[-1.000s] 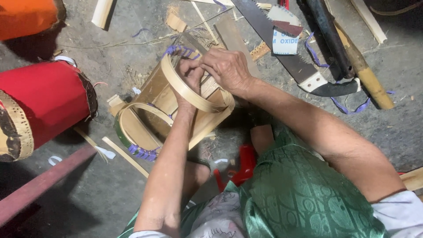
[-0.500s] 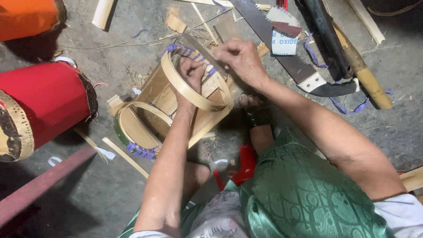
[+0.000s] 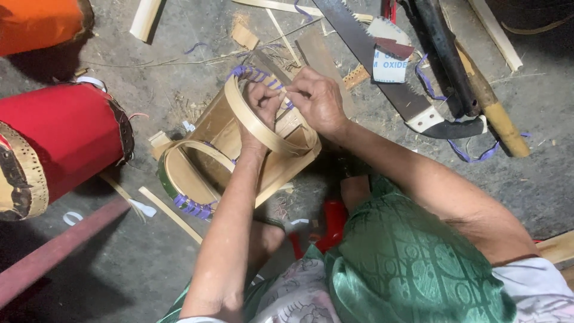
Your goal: A person saws wooden slats, sands them, and assembles them into a circular frame structure on the floor.
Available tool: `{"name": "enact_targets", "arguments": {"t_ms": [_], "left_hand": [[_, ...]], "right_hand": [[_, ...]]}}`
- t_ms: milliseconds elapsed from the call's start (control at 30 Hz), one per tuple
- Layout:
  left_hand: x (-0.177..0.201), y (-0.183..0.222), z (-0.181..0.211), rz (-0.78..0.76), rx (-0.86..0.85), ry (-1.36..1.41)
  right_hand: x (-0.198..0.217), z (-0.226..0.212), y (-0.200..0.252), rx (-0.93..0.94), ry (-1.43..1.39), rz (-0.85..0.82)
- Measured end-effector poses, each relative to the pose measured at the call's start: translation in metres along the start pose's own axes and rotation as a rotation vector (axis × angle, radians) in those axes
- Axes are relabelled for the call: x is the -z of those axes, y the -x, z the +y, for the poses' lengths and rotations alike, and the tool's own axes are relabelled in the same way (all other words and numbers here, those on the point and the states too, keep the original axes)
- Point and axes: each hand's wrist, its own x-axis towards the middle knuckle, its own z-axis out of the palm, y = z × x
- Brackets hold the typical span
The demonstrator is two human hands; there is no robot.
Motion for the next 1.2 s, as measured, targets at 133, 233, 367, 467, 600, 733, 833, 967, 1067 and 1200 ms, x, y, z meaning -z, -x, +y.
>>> {"name": "enact_targets", "arguments": {"t_ms": [133, 233, 367, 467, 600, 733, 833, 967, 1067, 1200], "left_hand": [[0.001, 0.0, 0.001, 0.001, -0.015, -0.007], [-0.001, 0.002, 0.0, 0.013, -0.016, -0.041], [-0.006, -0.001, -0.008, 0.015, -0.032, -0.061], [0.004, 0.002, 0.014, 0.003, -0.023, -0.105], [0.002, 0.002, 0.011, 0.006, -0.027, -0.086], [0.003, 0.007, 0.025, 0.031, -0.004, -0.056], [0.004, 0.006, 0.026, 0.042, 0.025, -0.076], [0.01, 0.006, 0.037, 0.018, 0.046, -0.142], [0.012, 0.009, 0.047, 0.029, 0.08, -0.066], [0.013, 0.009, 0.054, 0.075, 0.158, -0.029]], "right_hand": [[0.002, 0.003, 0.0, 0.045, 0.114, -0.029], [0.004, 0.003, 0.0, 0.031, 0.097, -0.023], [0.002, 0.002, 0.002, -0.017, 0.022, 0.012], [-0.002, 0.009, 0.005, -0.058, -0.058, 0.044], [0.019, 0.0, 0.029, -0.131, -0.106, -0.036], [0.046, 0.033, 0.08, -0.012, 0.016, 0.053], [0.08, 0.065, 0.102, -0.023, 0.184, 0.175], [0.142, 0.078, 0.099, 0.011, 0.493, 0.429], [0.194, 0.106, 0.088, -0.037, 0.774, 0.476], [0.208, 0.085, 0.062, -0.055, 0.844, 0.356]]}}
